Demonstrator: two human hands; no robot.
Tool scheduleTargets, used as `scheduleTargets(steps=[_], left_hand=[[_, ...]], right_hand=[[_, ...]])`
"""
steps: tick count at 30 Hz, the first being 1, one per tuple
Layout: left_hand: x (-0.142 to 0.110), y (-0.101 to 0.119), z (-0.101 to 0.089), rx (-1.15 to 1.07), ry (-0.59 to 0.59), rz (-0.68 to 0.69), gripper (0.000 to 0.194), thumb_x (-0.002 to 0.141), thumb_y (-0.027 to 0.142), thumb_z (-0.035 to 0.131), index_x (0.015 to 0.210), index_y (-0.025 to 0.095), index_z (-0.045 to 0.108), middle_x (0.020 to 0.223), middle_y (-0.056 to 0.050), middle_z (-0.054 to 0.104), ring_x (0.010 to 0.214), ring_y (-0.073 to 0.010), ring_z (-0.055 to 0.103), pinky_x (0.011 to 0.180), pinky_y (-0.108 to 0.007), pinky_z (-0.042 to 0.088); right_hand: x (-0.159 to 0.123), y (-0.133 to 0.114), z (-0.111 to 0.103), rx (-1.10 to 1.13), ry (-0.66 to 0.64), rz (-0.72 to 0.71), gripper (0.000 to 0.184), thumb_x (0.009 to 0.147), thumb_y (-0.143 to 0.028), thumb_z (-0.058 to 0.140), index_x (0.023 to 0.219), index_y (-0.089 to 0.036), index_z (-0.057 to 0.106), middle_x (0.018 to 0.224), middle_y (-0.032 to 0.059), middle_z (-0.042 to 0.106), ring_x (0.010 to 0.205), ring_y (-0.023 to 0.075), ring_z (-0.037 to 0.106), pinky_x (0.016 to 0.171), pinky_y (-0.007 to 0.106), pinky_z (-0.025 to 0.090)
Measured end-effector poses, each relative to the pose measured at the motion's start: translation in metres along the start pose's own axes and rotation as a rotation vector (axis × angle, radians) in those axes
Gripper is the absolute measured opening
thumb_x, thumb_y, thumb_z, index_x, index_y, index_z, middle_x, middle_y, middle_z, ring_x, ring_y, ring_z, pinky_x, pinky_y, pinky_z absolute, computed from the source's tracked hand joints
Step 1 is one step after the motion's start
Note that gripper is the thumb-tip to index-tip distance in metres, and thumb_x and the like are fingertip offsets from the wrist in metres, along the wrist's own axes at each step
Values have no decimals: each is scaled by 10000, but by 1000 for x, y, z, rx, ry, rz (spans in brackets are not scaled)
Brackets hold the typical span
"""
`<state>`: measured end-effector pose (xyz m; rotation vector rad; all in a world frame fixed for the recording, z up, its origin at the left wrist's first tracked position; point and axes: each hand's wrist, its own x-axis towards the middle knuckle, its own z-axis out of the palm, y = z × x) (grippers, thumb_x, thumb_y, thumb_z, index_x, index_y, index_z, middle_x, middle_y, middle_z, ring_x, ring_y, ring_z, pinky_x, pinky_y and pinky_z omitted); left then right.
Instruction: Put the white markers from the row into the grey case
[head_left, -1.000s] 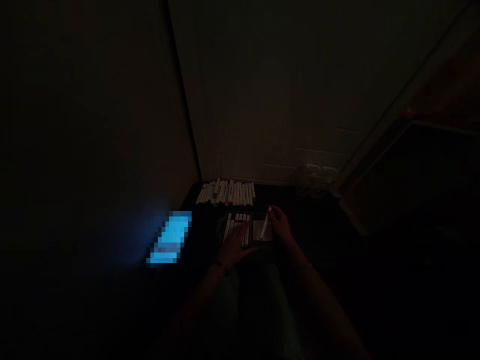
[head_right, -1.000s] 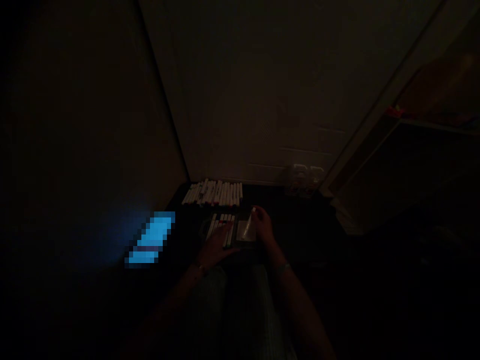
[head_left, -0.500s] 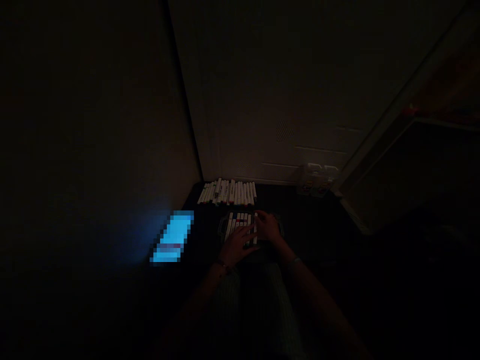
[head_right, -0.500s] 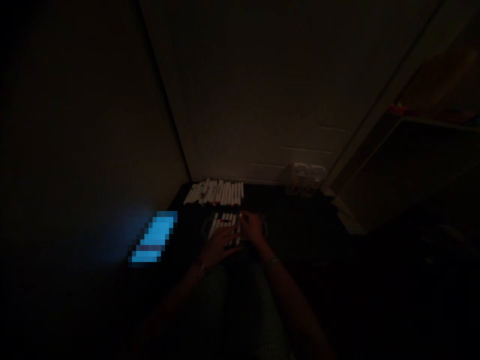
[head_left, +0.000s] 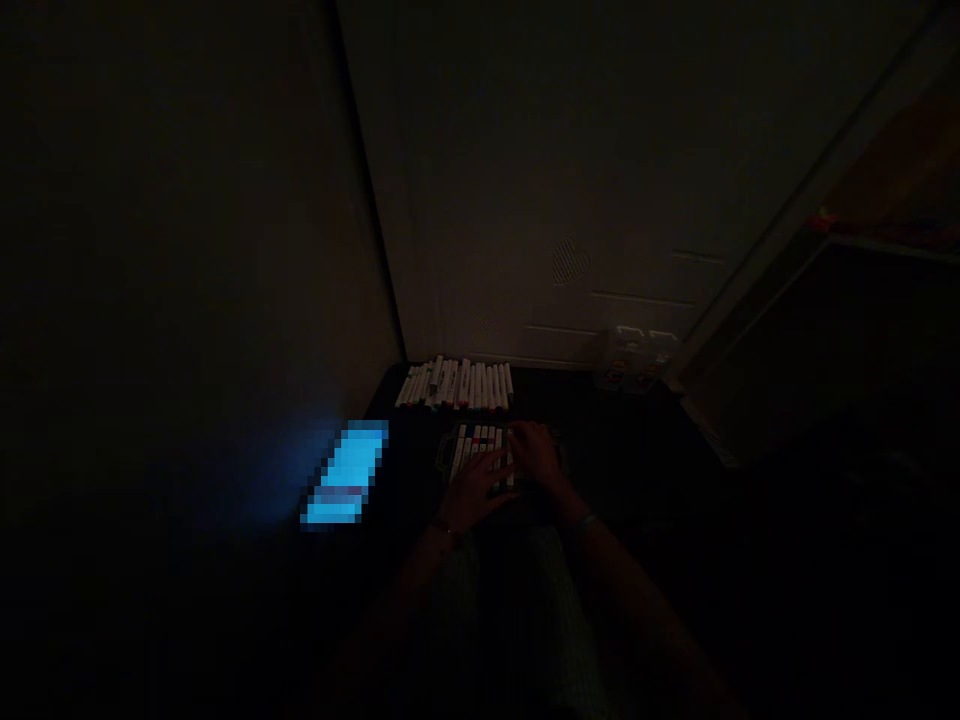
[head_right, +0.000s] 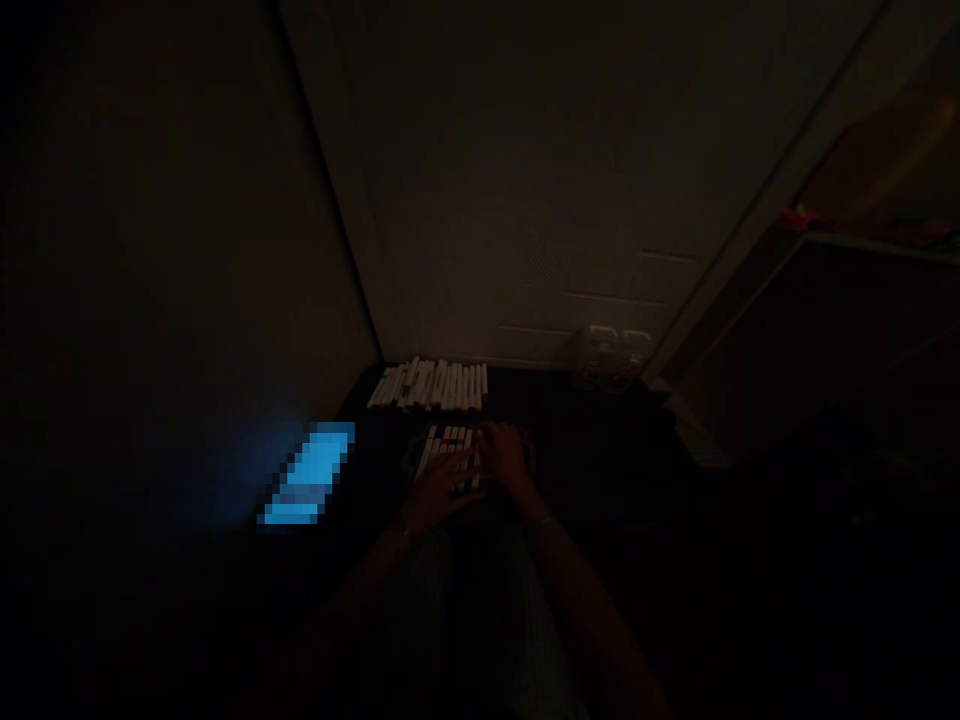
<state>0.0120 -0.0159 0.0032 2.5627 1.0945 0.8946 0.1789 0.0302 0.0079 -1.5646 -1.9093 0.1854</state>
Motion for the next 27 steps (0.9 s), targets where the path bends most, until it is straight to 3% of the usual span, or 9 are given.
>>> scheduleTargets(steps=[18, 27], left_hand=[[0, -1, 0, 27, -19, 18, 418, 746, 408, 581, 1148, 304, 534, 1315, -27, 423, 1180, -223, 396, 982, -451, 363], [0, -2, 2, -4, -15, 11, 408, 736, 402, 597, 1128, 295, 553, 1236, -22, 513, 1152, -206, 424, 971, -422, 379]], right_hand=[[-4, 9, 3, 122, 39, 12, 336, 802, -270, 501, 1121, -169, 520, 1008, 72, 581, 932, 182, 505, 840, 313, 372], [-3, 10, 5, 111, 31, 22, 324, 788, -259, 519, 1101, -177, 536, 994, 66, 582, 940, 185, 504, 831, 307, 374]])
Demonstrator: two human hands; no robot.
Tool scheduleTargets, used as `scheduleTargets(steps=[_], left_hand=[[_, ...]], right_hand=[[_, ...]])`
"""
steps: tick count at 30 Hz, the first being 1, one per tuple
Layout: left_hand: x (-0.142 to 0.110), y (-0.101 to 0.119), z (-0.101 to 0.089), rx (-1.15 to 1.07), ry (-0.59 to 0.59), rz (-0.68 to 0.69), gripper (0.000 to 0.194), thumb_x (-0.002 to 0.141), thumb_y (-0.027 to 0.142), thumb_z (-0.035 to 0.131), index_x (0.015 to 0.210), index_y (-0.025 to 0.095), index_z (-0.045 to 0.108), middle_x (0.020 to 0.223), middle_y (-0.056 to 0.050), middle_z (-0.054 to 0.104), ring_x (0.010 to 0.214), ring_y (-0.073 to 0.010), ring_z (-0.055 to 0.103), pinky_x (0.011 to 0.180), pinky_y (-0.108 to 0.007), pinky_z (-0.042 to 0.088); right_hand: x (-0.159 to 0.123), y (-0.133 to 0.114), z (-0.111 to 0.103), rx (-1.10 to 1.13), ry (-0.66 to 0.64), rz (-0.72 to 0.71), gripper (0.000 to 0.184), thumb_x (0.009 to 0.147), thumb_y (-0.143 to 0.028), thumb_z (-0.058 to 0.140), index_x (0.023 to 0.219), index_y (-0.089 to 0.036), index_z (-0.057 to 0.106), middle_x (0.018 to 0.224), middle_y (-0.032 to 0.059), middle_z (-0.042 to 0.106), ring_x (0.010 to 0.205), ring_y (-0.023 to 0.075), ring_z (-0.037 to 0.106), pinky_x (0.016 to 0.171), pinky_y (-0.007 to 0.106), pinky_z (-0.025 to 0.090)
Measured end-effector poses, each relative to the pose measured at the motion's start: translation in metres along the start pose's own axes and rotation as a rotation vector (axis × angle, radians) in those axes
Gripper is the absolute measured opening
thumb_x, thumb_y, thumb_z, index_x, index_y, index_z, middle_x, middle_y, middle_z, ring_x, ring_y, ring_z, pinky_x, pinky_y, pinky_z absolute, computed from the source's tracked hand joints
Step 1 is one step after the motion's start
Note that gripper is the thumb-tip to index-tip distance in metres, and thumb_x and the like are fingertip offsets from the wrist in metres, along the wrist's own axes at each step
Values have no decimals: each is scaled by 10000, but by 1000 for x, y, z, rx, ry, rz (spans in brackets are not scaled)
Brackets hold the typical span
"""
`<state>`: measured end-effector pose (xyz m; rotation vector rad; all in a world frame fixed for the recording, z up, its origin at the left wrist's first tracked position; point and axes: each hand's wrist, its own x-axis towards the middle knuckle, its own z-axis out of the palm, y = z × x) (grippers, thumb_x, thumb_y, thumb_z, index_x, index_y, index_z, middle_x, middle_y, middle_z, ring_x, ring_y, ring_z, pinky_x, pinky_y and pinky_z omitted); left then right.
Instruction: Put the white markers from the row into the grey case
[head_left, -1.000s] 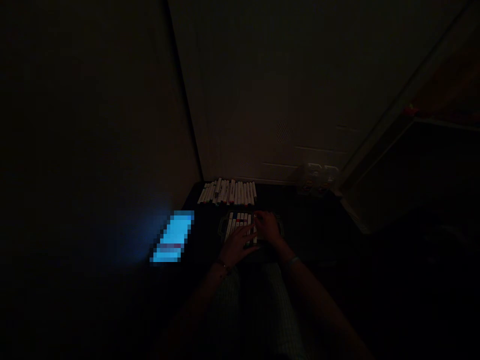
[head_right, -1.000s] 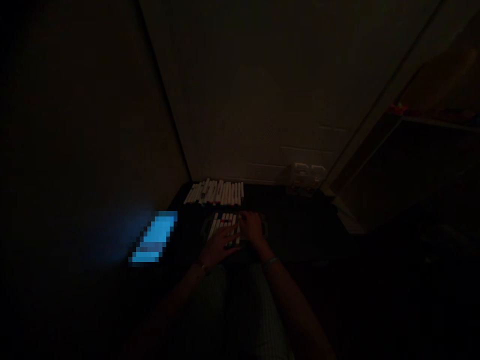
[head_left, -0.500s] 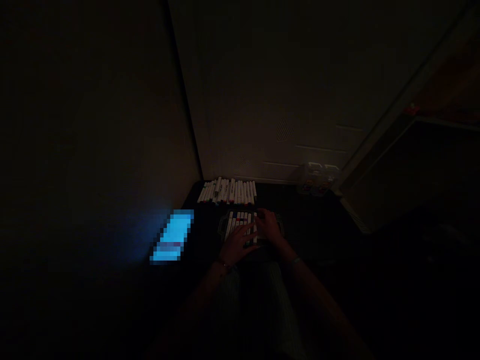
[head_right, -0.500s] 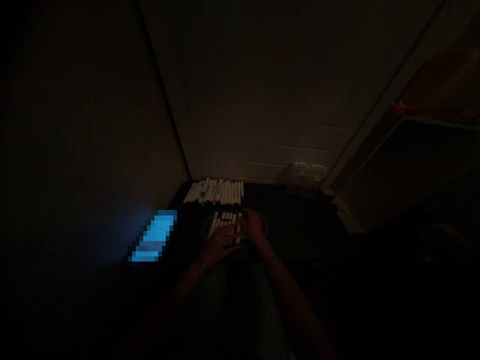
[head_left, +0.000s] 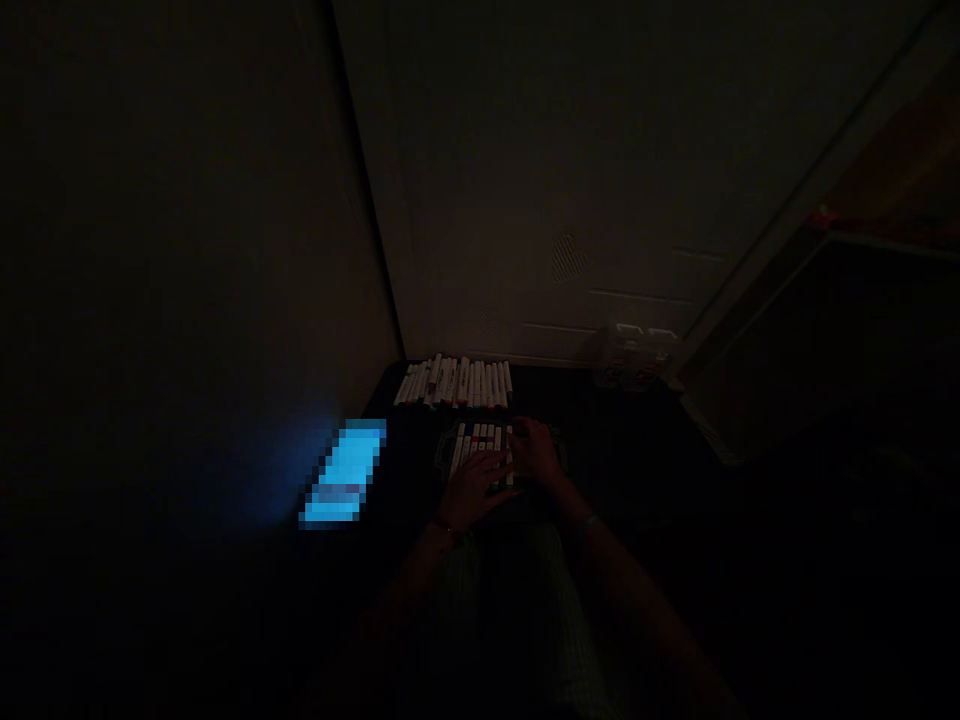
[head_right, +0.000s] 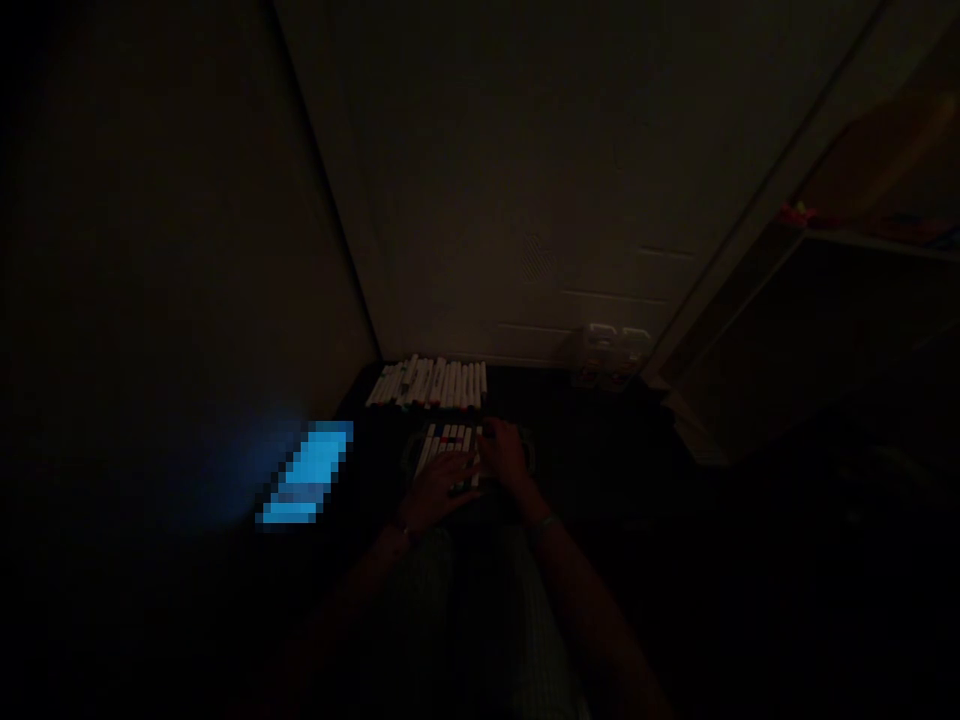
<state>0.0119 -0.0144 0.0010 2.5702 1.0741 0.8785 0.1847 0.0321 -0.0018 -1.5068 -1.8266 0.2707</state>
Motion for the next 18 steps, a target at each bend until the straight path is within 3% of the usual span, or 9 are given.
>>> scheduleTargets(steps=[18], left_hand=[[1, 2, 0, -5, 0, 7, 408, 744, 400, 588, 1129, 270, 552, 1221, -28, 531, 1161, -206, 425, 978, -425, 376]], right_hand=[[-2, -7, -1, -117, -5, -18, 276, 814, -250, 481, 1077, -186, 540, 996, 76, 568, 948, 203, 483, 848, 319, 349]])
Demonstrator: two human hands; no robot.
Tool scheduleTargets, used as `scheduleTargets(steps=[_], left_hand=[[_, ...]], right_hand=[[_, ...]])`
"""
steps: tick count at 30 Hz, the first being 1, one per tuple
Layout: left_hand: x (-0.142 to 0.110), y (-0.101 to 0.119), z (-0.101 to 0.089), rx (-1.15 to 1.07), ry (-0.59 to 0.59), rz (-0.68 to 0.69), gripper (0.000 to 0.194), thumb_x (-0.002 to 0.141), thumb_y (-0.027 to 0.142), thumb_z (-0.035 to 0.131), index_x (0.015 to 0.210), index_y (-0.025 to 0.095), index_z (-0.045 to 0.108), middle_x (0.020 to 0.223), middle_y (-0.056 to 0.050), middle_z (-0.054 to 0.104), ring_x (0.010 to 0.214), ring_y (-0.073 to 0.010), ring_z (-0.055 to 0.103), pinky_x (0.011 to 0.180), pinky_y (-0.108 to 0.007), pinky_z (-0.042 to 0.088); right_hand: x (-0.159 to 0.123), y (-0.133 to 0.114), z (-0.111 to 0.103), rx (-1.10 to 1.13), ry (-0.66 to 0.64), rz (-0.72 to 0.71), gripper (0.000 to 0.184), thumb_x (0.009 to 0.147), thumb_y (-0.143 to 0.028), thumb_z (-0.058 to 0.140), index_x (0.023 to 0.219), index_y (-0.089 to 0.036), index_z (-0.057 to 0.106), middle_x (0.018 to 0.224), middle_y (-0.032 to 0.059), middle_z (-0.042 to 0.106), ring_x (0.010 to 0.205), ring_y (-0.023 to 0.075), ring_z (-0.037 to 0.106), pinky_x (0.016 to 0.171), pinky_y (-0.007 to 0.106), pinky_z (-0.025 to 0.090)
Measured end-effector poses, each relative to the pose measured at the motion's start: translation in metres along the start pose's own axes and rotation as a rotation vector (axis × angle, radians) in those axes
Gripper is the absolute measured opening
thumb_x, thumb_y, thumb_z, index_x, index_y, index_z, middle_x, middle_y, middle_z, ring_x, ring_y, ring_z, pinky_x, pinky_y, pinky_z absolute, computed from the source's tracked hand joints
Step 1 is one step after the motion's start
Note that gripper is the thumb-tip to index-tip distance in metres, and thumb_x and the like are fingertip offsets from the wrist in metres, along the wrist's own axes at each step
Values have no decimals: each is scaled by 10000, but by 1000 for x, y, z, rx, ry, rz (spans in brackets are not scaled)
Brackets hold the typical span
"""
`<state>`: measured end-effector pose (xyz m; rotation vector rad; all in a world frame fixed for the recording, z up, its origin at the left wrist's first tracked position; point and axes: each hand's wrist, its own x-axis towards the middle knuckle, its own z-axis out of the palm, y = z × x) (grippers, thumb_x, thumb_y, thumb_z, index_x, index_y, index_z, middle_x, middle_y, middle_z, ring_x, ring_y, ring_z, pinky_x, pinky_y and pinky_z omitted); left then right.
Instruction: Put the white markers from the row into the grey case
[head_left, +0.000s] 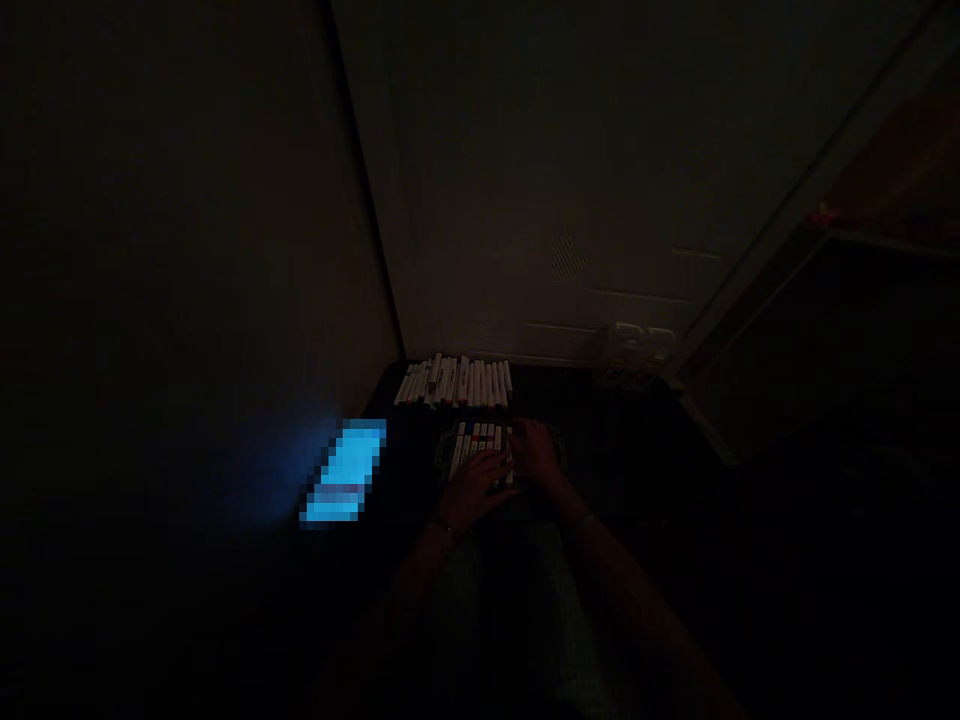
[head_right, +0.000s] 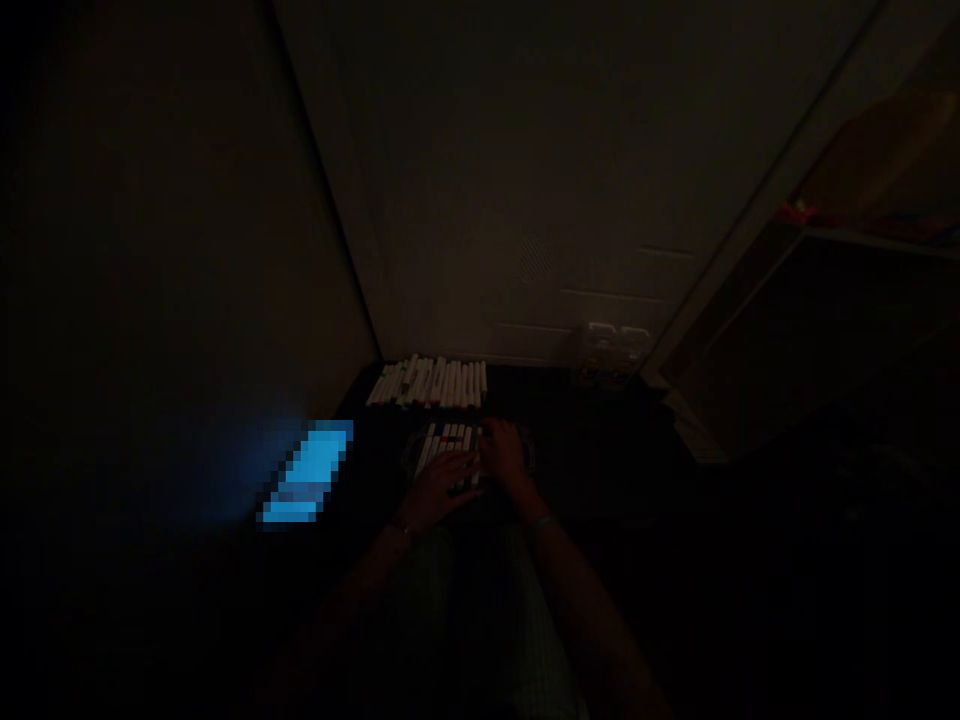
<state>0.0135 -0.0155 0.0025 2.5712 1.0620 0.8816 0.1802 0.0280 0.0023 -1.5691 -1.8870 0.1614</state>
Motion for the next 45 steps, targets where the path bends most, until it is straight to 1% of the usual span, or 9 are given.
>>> scheduleTargets(steps=[5, 9, 14, 19, 24, 35, 39, 42, 45], left_hand=[[-3, -4, 3, 31, -5, 59, 338, 774, 365, 562, 1099, 274, 572, 1167, -18, 575, 1157, -207, 441, 959, -435, 399], [-5, -8, 5, 72, -28, 103, 259, 802, 327, 530, 1048, 286, 601, 1138, 19, 600, 1226, -206, 372, 978, -453, 382], [-4, -4, 2, 62, -8, 70, 251, 781, 348, 558, 1013, 277, 621, 1087, 15, 630, 1171, -190, 439, 952, -417, 407], [-4, -1, 1, 94, 8, 45, 238, 795, 340, 542, 1009, 274, 621, 1101, 21, 621, 1138, -178, 464, 947, -372, 407], [-5, -1, 2, 97, 18, 57, 268, 797, 340, 540, 1048, 268, 599, 1102, 9, 615, 1095, -173, 490, 936, -365, 407], [-3, 4, -5, 127, -12, 56, 294, 806, 367, 516, 1075, 268, 575, 1096, -19, 600, 1074, -190, 482, 920, -392, 385], [-1, 5, -8, 125, -9, 33, 346, 786, 386, 536, 1112, 270, 550, 1113, -27, 587, 1077, -196, 476, 921, -391, 381], [-1, 6, -8, 127, -1, 24, 368, 778, 393, 544, 1124, 268, 542, 1121, -34, 583, 1089, -201, 469, 932, -395, 371], [-2, 8, -8, 131, 2, 15, 408, 761, 424, 554, 1138, 269, 534, 1156, -36, 568, 1106, -215, 458, 952, -416, 349]], right_hand=[[0, -3, 2, -65, 11, 14, 256, 824, -250, 477, 1065, -198, 545, 986, 77, 568, 933, 209, 487, 845, 329, 347], [1, -4, 2, -81, 9, 17, 244, 831, -260, 476, 1056, -201, 551, 982, 78, 573, 919, 208, 494, 829, 322, 356], [-1, -8, -4, -125, -24, 21, 273, 845, -277, 469, 1093, -190, 543, 1026, 69, 578, 950, 194, 492, 837, 303, 348], [-10, -15, -14, -252, -81, -12, 273, 887, -298, 401, 1111, -247, 548, 1016, 40, 605, 979, 191, 477, 864, 328, 305], [-20, -17, -17, -331, -64, -38, 292, 888, -311, 392, 1143, -262, 525, 1103, 43, 556, 1012, 204, 434, 855, 341, 302], [-17, -14, -13, -334, -68, -87, 296, 877, -302, 408, 1154, -257, 504, 1107, 46, 512, 992, 202, 426, 854, 342, 318], [-17, -18, -19, -313, -76, -115, 292, 859, -289, 440, 1138, -254, 523, 1095, 52, 527, 1000, 212, 425, 859, 353, 311], [-23, -20, -30, -277, -30, -131, 316, 849, -289, 456, 1158, -256, 511, 1107, 51, 530, 1028, 218, 413, 901, 373, 280], [-35, -11, -44, -238, 87, -41, 323, 865, -278, 415, 1175, -245, 498, 1134, 59, 523, 1058, 219, 402, 932, 391, 249]])
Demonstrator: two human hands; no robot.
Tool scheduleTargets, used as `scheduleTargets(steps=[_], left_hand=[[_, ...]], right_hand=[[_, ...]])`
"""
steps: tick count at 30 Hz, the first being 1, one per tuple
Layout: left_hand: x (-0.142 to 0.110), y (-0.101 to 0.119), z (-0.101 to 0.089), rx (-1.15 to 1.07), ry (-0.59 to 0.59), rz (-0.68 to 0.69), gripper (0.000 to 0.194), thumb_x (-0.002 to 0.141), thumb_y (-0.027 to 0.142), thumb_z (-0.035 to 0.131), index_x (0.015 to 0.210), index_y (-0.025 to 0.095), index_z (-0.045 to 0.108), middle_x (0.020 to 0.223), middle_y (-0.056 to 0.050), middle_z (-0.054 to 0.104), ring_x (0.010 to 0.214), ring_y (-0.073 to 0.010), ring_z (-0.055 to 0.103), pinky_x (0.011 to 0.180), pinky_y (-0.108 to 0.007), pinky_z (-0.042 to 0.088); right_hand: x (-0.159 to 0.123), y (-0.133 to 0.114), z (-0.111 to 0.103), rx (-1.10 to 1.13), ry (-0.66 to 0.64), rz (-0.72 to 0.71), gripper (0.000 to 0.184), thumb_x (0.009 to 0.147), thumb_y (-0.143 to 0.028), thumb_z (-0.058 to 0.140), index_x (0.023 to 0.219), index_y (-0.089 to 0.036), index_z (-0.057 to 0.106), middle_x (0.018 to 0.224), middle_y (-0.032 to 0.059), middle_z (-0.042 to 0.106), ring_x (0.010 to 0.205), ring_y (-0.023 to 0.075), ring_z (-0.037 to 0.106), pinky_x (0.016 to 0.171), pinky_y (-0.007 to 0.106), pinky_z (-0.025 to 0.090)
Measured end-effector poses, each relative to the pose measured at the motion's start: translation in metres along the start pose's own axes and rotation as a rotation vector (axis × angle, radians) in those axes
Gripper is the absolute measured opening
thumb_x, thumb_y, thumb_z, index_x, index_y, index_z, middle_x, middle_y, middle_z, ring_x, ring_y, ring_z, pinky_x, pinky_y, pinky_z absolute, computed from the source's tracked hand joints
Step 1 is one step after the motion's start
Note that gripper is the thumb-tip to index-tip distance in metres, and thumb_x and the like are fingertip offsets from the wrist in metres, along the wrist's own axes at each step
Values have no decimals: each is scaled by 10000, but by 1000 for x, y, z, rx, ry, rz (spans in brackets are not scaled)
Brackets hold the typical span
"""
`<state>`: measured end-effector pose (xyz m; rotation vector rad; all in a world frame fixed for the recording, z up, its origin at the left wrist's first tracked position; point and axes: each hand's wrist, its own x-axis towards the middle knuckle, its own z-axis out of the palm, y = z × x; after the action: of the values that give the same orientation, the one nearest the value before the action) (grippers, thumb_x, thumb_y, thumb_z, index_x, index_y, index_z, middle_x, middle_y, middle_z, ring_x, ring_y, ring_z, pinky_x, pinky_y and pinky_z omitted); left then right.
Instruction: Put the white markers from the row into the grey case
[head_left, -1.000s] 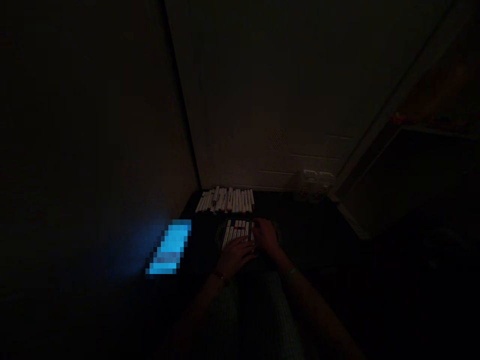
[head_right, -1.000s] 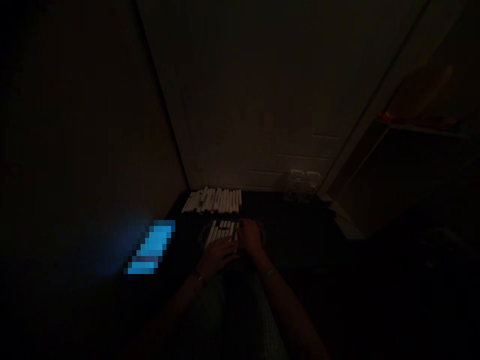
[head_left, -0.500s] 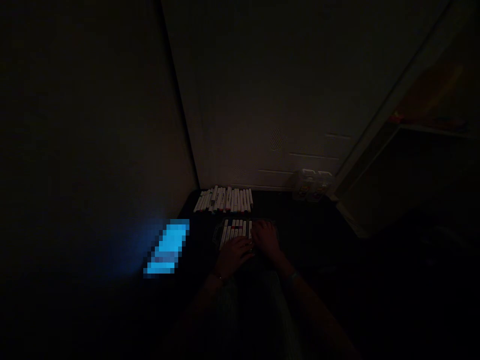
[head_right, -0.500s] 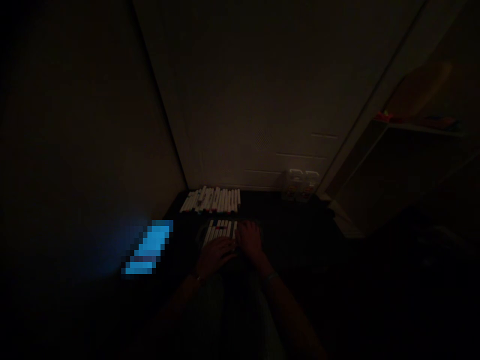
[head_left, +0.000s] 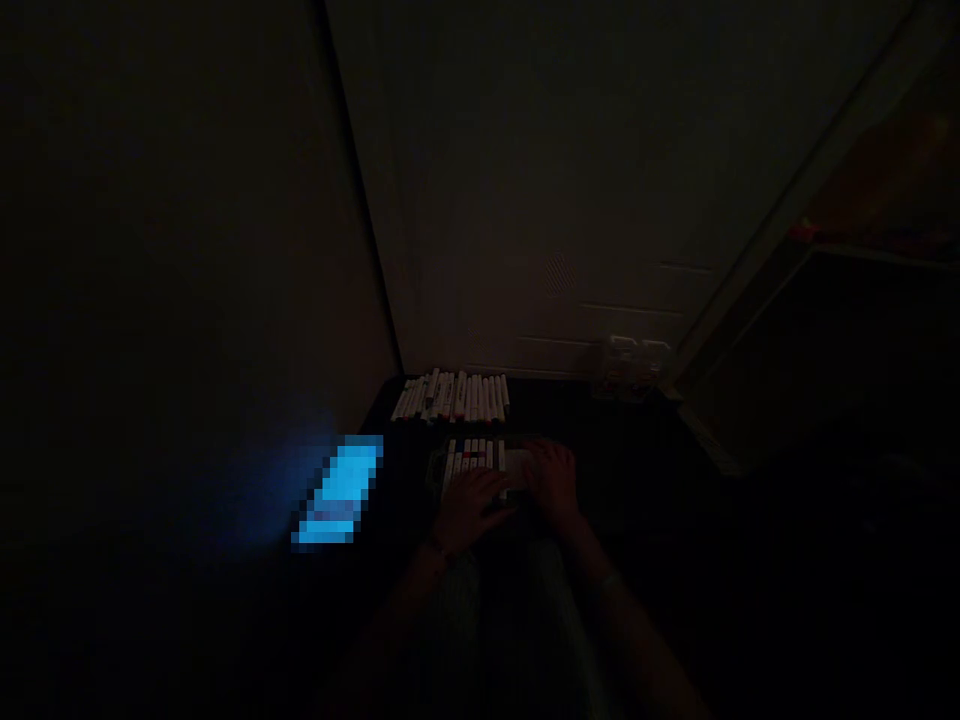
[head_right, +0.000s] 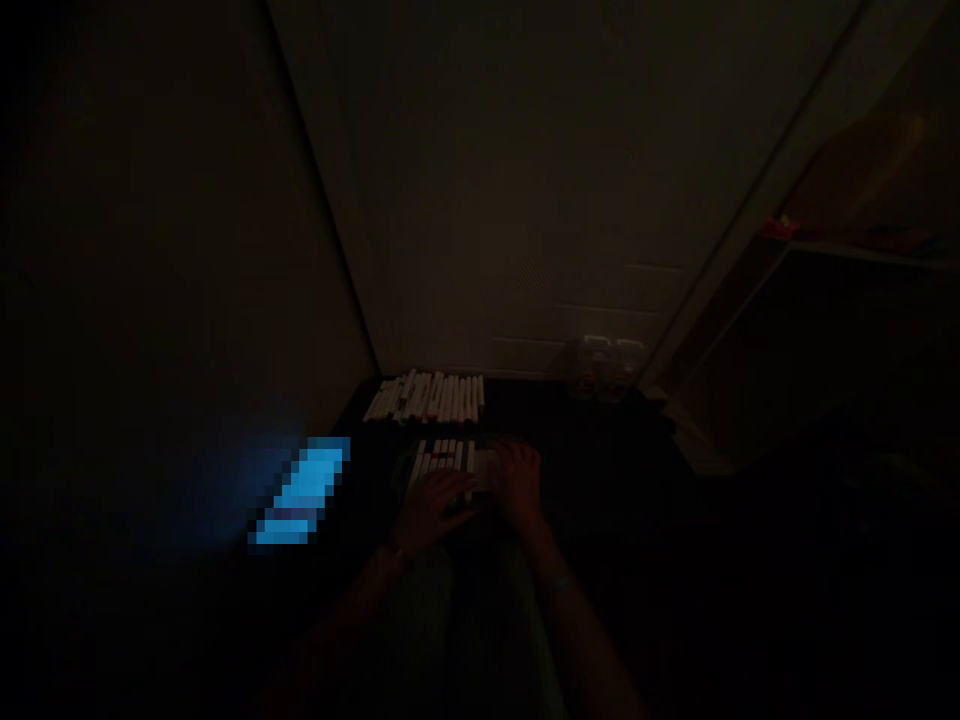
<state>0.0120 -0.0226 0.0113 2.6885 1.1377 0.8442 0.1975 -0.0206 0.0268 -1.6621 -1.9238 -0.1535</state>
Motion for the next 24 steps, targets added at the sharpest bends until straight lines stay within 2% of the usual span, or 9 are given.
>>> scheduleTargets(steps=[3, 7, 10, 15, 19, 24], left_hand=[[0, 3, -3, -15, 13, 3, 437, 744, 454, 560, 1141, 275, 534, 1181, -32, 558, 1109, -222, 458, 953, -425, 344], [2, 4, -10, -50, 63, -34, 366, 775, 427, 524, 1106, 273, 556, 1154, -19, 578, 1080, -199, 485, 942, -404, 360], [4, 4, -14, -42, 64, -50, 377, 772, 436, 521, 1110, 271, 553, 1177, -16, 566, 1091, -198, 483, 955, -401, 356], [4, 1, -11, 36, -44, 11, 566, 750, 473, 541, 1268, 286, 407, 1336, -20, 425, 1237, -235, 349, 1009, -439, 299], [2, -4, -3, 50, -94, 29, 512, 804, 415, 495, 1286, 287, 379, 1358, -5, 396, 1281, -209, 284, 1029, -419, 293], [-2, -3, 3, 39, -85, 27, 448, 807, 387, 506, 1239, 291, 439, 1319, -5, 448, 1254, -189, 334, 1010, -405, 326]], right_hand=[[-14, 22, -6, 45, 123, 178, 337, 885, -291, 352, 1181, -213, 492, 1124, 81, 532, 1045, 222, 420, 915, 398, 270], [-25, 41, -7, 187, 192, 307, 446, 902, -326, 296, 1329, -197, 308, 1143, 86, 531, 1004, 201, 465, 860, 367, 342], [-25, 38, -7, 230, 135, 248, 463, 909, -326, 282, 1359, -218, 250, 1186, 70, 515, 1039, 186, 463, 879, 357, 351], [-22, 29, -9, 107, -11, 57, 411, 903, -329, 325, 1304, -250, 369, 1306, 53, 416, 1142, 189, 398, 950, 364, 308], [-25, 31, -6, 0, -52, 42, 401, 888, -340, 366, 1279, -259, 406, 1357, 55, 344, 1172, 210, 367, 967, 388, 291], [-29, 36, 3, -39, -60, 53, 414, 871, -344, 403, 1275, -255, 411, 1356, 75, 345, 1162, 232, 375, 951, 418, 300]])
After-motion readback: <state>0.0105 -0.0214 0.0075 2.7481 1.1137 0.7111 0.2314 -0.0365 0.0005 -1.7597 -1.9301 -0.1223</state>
